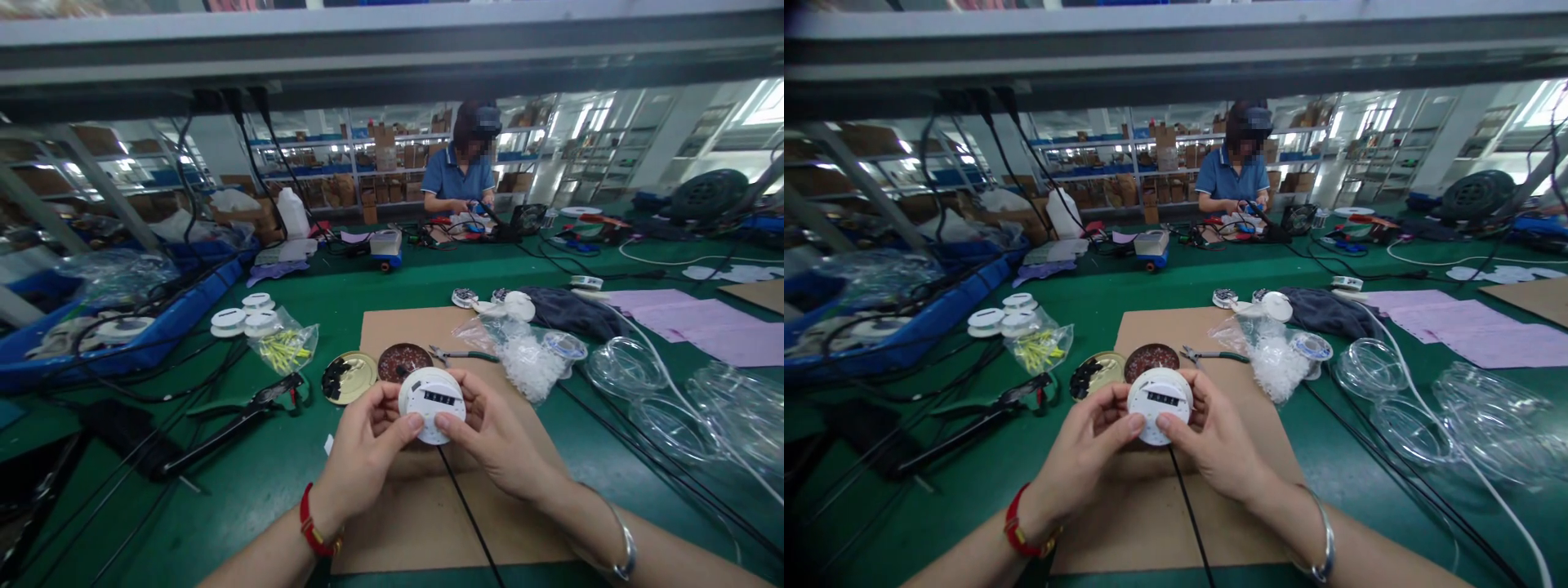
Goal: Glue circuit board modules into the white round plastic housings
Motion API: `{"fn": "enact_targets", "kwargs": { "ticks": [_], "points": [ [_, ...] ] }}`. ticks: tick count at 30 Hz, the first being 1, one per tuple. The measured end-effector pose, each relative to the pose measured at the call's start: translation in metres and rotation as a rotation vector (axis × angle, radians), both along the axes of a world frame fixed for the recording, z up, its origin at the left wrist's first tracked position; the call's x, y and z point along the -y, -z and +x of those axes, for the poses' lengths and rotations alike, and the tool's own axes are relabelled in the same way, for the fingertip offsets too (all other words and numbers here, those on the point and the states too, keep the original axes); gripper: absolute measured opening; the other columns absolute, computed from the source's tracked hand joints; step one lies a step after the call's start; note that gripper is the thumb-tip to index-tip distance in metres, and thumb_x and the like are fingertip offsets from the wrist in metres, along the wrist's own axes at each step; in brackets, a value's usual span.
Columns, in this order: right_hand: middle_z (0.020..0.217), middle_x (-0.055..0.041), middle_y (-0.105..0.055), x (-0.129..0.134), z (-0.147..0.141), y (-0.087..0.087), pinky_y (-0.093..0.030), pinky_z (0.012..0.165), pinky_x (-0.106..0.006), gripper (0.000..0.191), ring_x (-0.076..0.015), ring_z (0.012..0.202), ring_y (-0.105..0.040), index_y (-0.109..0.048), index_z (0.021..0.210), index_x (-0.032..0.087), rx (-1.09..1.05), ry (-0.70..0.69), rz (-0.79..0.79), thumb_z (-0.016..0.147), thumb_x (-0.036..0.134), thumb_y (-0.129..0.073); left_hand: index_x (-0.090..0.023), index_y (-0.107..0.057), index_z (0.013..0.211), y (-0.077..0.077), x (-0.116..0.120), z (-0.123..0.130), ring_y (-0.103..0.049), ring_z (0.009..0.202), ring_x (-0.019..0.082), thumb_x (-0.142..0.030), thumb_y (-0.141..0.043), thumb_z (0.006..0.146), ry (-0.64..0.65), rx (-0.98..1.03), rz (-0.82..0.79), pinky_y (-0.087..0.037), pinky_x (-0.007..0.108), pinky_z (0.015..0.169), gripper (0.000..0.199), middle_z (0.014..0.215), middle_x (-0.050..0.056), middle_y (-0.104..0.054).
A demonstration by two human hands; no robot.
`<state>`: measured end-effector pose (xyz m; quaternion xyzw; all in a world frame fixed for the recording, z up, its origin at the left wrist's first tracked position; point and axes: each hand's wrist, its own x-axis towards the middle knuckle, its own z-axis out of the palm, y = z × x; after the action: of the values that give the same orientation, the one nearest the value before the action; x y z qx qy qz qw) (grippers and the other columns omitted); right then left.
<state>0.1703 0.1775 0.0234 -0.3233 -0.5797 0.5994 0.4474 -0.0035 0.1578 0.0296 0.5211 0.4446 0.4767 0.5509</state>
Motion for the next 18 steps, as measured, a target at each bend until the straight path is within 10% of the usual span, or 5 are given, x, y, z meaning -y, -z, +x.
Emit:
{"fn": "enact_targets", "kwargs": {
  "ticks": [9,15,18],
  "points": [
    [0.108,-0.0065,-0.064,-0.007,-0.001,0.017,-0.051,0.083,-0.035,0.047,-0.0238,0.096,-0.062,-0.048,0.111,0.025,0.014,0.217,0.097,0.076,0.047,-0.07,-0.017,-0.047,0.122,0.013,0.014,0.033,-0.056,0.108,0.021,-0.045,-0.07,0.075,0.149,0.29,-0.039,-0.047,0.032,0.089,0.059,0.121,0.011,-0.057],
    [0.12,-0.0088,-0.054,0.01,0.003,0.028,-0.048,0.089,-0.039,0.057,-0.0239,0.102,-0.056,-0.037,0.132,0.027,0.182,-0.059,0.402,0.086,0.057,-0.052,-0.015,-0.052,0.101,-0.013,0.035,-0.002,-0.035,0.051,0.005,-0.054,-0.054,0.079,-0.288,0.199,-0.076,-0.031,0.017,0.042,0.044,0.071,-0.003,-0.045],
    [0.116,-0.0071,-0.057,0.027,0.0,0.024,-0.05,0.087,-0.038,0.046,-0.0207,0.097,-0.059,-0.037,0.133,0.029,0.321,-0.191,0.537,0.089,0.032,-0.052,-0.015,-0.054,0.088,-0.054,0.044,-0.072,-0.028,0.046,0.006,-0.057,-0.033,0.084,-0.728,-0.49,0.167,-0.03,0.02,0.04,0.047,0.064,-0.004,-0.041]
  ]
}}
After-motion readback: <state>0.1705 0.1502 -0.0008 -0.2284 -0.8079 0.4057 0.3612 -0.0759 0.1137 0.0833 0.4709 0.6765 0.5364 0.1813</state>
